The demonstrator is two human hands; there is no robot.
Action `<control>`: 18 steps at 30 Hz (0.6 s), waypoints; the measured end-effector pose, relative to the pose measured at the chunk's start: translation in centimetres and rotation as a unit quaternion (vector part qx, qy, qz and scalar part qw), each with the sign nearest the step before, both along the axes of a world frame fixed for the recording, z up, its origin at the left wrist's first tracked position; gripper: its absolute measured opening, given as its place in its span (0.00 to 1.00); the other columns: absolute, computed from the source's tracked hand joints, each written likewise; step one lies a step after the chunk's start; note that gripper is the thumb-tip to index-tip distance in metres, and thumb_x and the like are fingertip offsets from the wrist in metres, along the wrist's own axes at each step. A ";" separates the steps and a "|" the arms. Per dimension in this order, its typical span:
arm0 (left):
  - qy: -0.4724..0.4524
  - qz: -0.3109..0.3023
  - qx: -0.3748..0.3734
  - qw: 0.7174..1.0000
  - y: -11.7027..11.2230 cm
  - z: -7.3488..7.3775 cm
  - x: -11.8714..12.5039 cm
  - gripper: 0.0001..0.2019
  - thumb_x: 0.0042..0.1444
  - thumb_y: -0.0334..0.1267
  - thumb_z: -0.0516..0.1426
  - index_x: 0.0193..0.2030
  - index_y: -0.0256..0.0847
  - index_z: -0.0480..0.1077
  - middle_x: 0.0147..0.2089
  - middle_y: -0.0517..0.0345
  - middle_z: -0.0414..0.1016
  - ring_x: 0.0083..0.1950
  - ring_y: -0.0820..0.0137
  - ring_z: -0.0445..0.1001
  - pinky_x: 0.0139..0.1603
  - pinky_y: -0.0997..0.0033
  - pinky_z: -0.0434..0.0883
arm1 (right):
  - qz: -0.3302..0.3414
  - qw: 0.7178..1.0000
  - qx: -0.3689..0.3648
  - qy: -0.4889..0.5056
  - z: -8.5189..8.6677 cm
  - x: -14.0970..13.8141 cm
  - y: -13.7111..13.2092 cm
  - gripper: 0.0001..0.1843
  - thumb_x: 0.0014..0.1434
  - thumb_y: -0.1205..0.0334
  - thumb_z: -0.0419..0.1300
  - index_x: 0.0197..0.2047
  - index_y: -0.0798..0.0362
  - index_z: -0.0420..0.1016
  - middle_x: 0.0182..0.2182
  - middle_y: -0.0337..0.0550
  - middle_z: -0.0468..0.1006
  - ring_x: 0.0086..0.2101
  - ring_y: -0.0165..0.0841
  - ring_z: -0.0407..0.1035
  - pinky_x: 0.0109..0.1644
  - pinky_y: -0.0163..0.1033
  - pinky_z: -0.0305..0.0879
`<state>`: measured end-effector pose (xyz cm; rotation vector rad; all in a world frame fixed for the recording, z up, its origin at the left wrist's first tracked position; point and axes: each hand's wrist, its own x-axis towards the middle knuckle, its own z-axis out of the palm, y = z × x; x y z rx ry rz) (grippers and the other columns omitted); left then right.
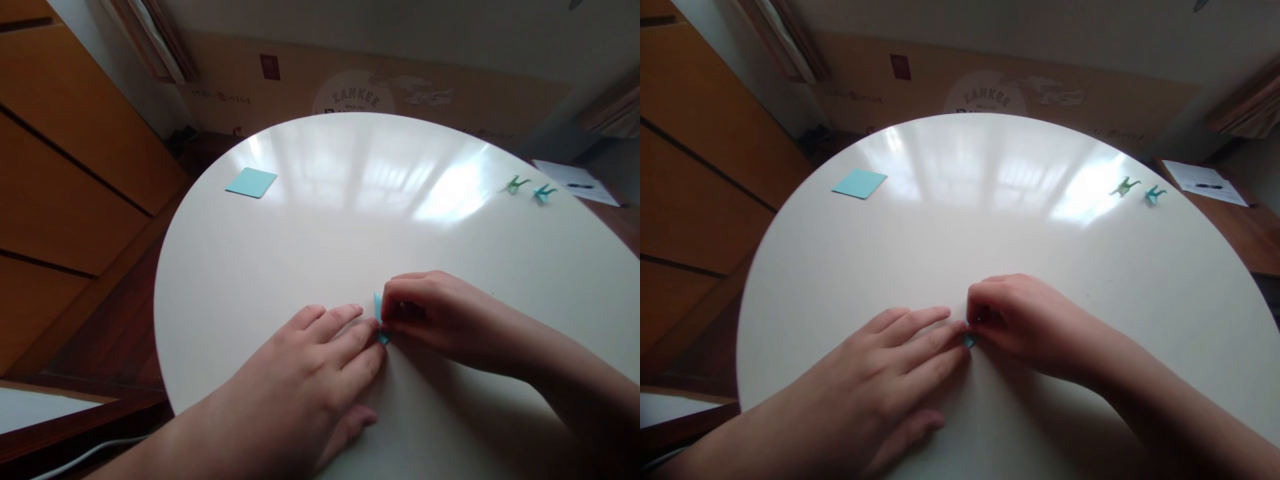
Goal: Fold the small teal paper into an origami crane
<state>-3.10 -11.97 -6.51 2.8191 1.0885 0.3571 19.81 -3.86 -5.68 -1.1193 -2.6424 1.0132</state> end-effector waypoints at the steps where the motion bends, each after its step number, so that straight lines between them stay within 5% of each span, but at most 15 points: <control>1: 0.001 0.001 -0.001 1.000 -0.1 0.1 0.0 0.21 0.67 0.50 0.54 0.61 0.44 0.71 0.65 0.53 0.72 0.65 0.58 0.68 0.64 0.57 0.62 | 0.003 1.000 0.000 0.006 0.0 0.1 0.0 0.07 0.62 0.68 0.61 0.31 0.52 0.73 0.28 0.34 0.74 0.27 0.26 0.65 0.31 0.31 0.59; 10: 0.029 0.036 0.023 0.999 -2.1 -0.6 1.1 0.30 0.66 0.57 0.52 0.66 0.37 0.67 0.69 0.47 0.67 0.69 0.54 0.63 0.70 0.51 0.55 | 0.066 0.997 0.047 0.022 0.4 1.4 0.2 0.07 0.61 0.71 0.63 0.38 0.49 0.79 0.34 0.38 0.78 0.35 0.30 0.71 0.40 0.33 0.64; 18: 0.055 0.030 -0.055 0.997 -1.8 -0.7 2.2 0.39 0.65 0.61 0.49 0.70 0.29 0.60 0.72 0.35 0.60 0.74 0.43 0.54 0.74 0.42 0.48 | 0.090 0.988 0.114 0.045 -0.4 1.1 0.6 0.05 0.64 0.68 0.63 0.38 0.48 0.80 0.33 0.38 0.78 0.34 0.31 0.69 0.38 0.35 0.63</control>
